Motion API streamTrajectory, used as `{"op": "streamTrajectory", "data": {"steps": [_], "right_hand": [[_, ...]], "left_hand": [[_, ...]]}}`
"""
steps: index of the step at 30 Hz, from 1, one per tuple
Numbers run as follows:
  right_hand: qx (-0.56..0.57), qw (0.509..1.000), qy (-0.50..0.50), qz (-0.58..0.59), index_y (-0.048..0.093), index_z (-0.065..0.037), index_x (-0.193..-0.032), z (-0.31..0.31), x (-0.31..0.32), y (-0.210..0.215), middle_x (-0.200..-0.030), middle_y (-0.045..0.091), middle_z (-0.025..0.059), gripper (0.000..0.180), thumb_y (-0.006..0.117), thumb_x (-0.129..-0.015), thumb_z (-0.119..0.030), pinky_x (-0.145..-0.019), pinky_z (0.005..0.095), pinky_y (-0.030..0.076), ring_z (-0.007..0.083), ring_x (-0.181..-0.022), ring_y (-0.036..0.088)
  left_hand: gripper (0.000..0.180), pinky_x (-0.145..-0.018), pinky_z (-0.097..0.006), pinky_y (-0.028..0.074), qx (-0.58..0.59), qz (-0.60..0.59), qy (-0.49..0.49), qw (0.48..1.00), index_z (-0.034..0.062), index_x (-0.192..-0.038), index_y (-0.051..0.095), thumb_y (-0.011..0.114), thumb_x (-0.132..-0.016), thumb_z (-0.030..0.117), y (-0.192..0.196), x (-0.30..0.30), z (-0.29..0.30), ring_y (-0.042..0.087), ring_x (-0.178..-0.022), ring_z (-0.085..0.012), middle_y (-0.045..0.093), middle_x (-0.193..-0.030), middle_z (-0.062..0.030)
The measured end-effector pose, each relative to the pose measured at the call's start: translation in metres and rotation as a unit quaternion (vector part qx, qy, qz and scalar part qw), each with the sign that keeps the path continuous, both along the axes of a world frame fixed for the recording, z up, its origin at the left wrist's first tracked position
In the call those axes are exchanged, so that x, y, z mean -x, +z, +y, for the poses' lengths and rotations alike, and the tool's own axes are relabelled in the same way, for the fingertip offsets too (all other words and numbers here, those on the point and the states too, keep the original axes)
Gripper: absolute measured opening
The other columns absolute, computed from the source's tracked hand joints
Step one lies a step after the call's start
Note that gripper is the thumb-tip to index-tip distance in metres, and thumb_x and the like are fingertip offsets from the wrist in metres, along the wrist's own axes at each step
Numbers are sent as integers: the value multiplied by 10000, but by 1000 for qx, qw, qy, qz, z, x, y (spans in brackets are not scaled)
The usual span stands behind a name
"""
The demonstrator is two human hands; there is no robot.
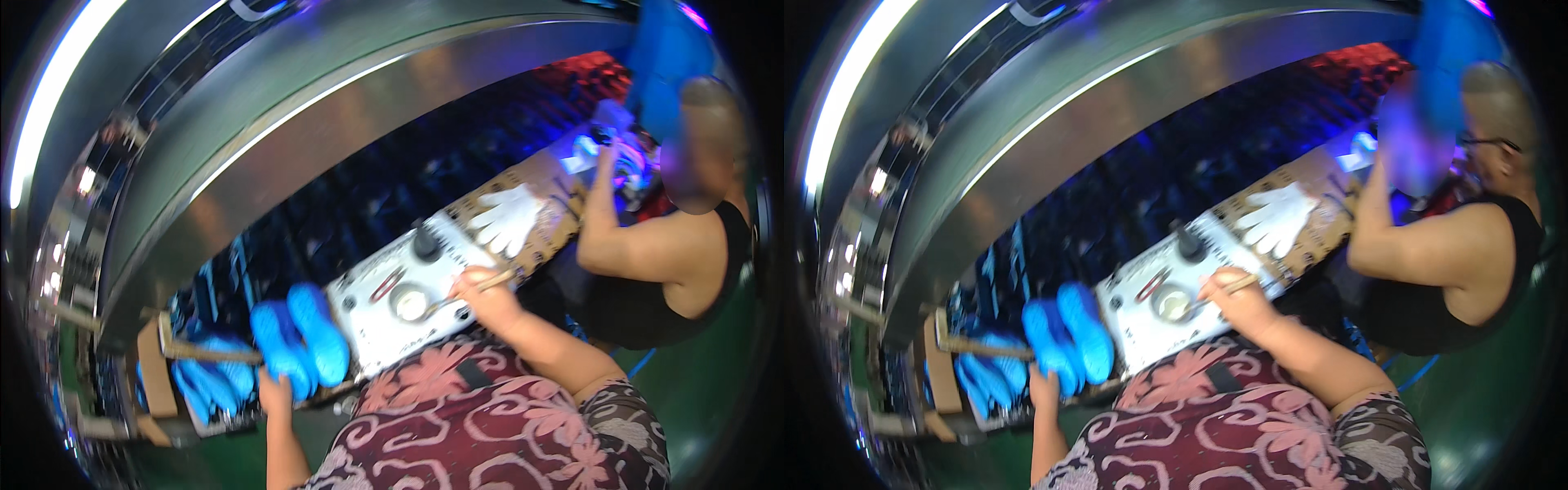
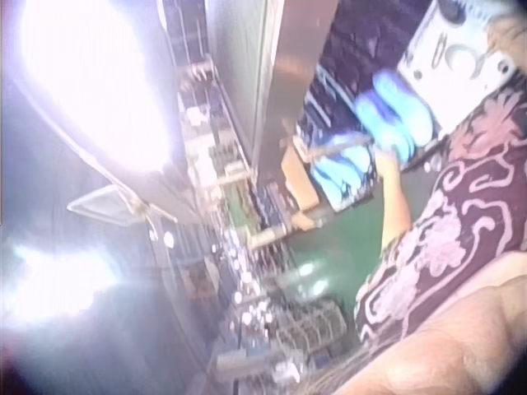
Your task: The person applies adhesive from a container onto shoe soles using a brush and places the coated soles onto a conveyor belt above.
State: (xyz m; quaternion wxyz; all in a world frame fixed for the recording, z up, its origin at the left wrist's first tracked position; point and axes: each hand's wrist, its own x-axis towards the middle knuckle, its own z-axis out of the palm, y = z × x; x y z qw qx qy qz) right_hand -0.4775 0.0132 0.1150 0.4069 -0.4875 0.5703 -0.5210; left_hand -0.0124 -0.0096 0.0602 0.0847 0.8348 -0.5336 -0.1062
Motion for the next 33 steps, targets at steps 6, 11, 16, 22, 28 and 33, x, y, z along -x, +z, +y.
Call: {"op": "streamTrajectory", "data": {"steps": [6, 11, 16, 22, 28, 33], "right_hand": [[34, 998, -30, 42, 631, 0, -712, 2, -5, -3, -717, 610, 36, 337, 534, -962, -205, -637, 244, 423, 100, -657, 532], [-12, 998, -42, 49, 622, 5, -729, -3, -14, 5, -711, 611, 51, 364, 511, -962, -252, -676, 265, 421, 108, -689, 524], [45, 999, 15, 11, 647, -2, -721, -14, -35, 32, -695, 603, 50, 373, 509, -960, -253, -673, 262, 420, 123, -682, 533], [231, 954, 128, 143, 647, -34, -646, -18, -63, 61, -620, 587, 55, 287, 577, -897, -156, -673, 316, 417, 204, -632, 538], [279, 925, 123, 228, 633, -70, -641, -17, -67, 54, -617, 573, 43, 213, 630, -837, -153, -786, 376, 416, 218, -626, 550], [302, 911, 111, 257, 625, -69, -632, -21, -68, 47, -613, 568, 42, 230, 631, -842, -162, -769, 368, 413, 225, -622, 544]], "left_hand": [[416, -676, -294, 521, -85, 636, 39, 766, -12, -1196, 521, 578, -847, 207, 13, -25, -4, 641, -837, -173, 638, -988, -90], [515, -623, -312, 546, 26, 766, 31, 642, 12, -1266, 415, 621, -847, 230, 51, 46, 15, 659, -853, -240, 606, -1114, -146], [453, -607, -287, 557, 113, 625, -91, 767, -16, -1256, 343, 563, -863, 31, 66, 123, 11, 663, -715, -223, 611, -1013, -176], [399, -602, -276, 545, 155, 568, -192, 785, -38, -1213, 369, 540, -855, -2, 70, 165, 1, 647, -681, -191, 615, -965, -166], [409, -713, -306, 557, 170, 544, -232, 788, -51, -1210, 383, 543, -834, -38, 79, 180, 0, 661, -811, -213, 603, -1038, -169], [431, -801, -295, 498, 221, 536, -235, 780, -64, -1186, 455, 593, -781, -22, 78, 186, 0, 619, -870, -168, 626, -1001, -124]]}}
